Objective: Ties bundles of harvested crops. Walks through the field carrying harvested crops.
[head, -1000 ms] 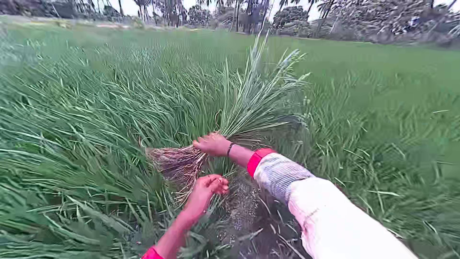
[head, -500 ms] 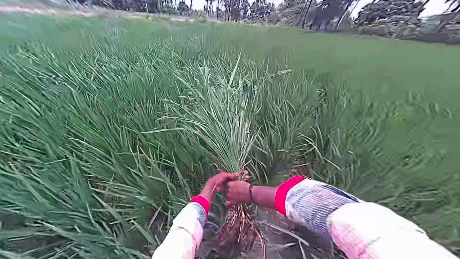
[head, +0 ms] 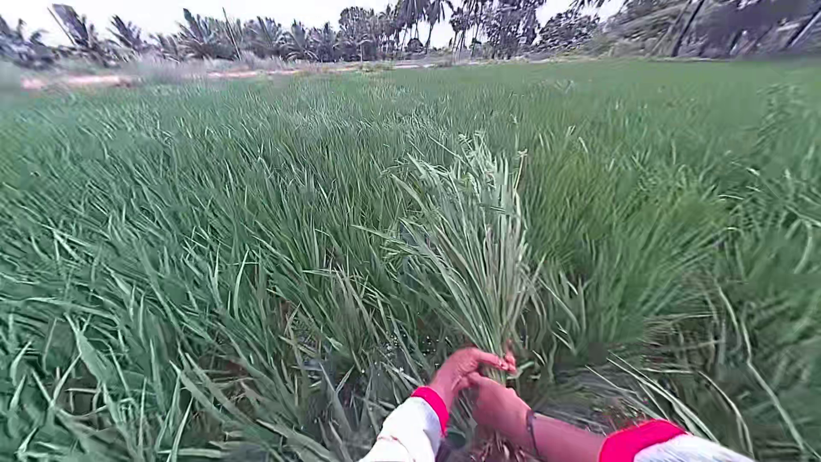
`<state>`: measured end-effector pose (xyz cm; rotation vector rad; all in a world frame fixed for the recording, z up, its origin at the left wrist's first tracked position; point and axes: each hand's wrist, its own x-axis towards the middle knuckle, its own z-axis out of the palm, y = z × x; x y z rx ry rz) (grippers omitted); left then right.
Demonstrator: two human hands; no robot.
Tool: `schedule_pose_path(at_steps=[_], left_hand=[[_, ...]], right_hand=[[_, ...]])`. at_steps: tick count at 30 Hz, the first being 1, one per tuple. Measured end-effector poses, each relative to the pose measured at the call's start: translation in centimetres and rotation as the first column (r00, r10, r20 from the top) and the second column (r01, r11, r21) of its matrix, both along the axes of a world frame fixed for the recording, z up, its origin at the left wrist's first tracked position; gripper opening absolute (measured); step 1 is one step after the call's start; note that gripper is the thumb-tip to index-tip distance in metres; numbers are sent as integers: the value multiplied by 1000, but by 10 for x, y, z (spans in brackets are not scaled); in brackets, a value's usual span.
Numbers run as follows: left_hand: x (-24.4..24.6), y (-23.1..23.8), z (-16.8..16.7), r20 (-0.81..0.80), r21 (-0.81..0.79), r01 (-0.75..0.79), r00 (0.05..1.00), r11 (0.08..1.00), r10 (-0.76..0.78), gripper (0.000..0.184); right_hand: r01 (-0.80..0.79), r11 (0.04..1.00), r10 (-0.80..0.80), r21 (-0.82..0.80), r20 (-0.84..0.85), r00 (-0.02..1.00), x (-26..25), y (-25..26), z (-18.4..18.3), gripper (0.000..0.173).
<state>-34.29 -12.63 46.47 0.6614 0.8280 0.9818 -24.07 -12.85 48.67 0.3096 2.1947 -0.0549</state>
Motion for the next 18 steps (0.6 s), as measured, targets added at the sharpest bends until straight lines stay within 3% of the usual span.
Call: schedule_pose_path(at_steps=[3,6,8,10,12,13,14,15,16,18], left_hand=[[-8,-12,27,-67,-56,-74,995,996,70,31],[-16,-18,30,-138,-57,-134,982,989,125,16],[-24,-20,29,-222,-30,-205,956,978,193,11],[-42,-20,31,-369,-2,-263,897,965,244,18],[-65,-22,27,-455,32,-267,854,963,252,34],[-71,-23,28,-462,56,-263,848,963,259,36],[-71,-26,29,-452,67,-262,852,963,264,35],[-70,-30,32,-440,66,-258,860,964,260,34],[-69,-32,37,-428,63,-256,866,965,258,31],[-64,-38,48,-391,47,-279,878,959,275,22]], right_hand=[[-203,979,198,-1,-212,957,4,9,-6,25],[-369,928,341,44,-498,798,7,8,-1,26],[-399,915,347,62,-628,696,14,0,5,33],[-361,931,251,55,-815,522,24,-5,10,38],[-154,987,79,36,-956,283,33,3,7,28],[-16,997,-76,-79,-983,166,38,12,7,23],[122,947,-308,-299,-949,67,44,19,10,21],[237,807,-544,-541,-837,-58,45,27,14,20],[268,606,-721,-749,-660,-213,39,36,19,20],[103,245,-863,-964,-265,-430,22,51,26,31]])
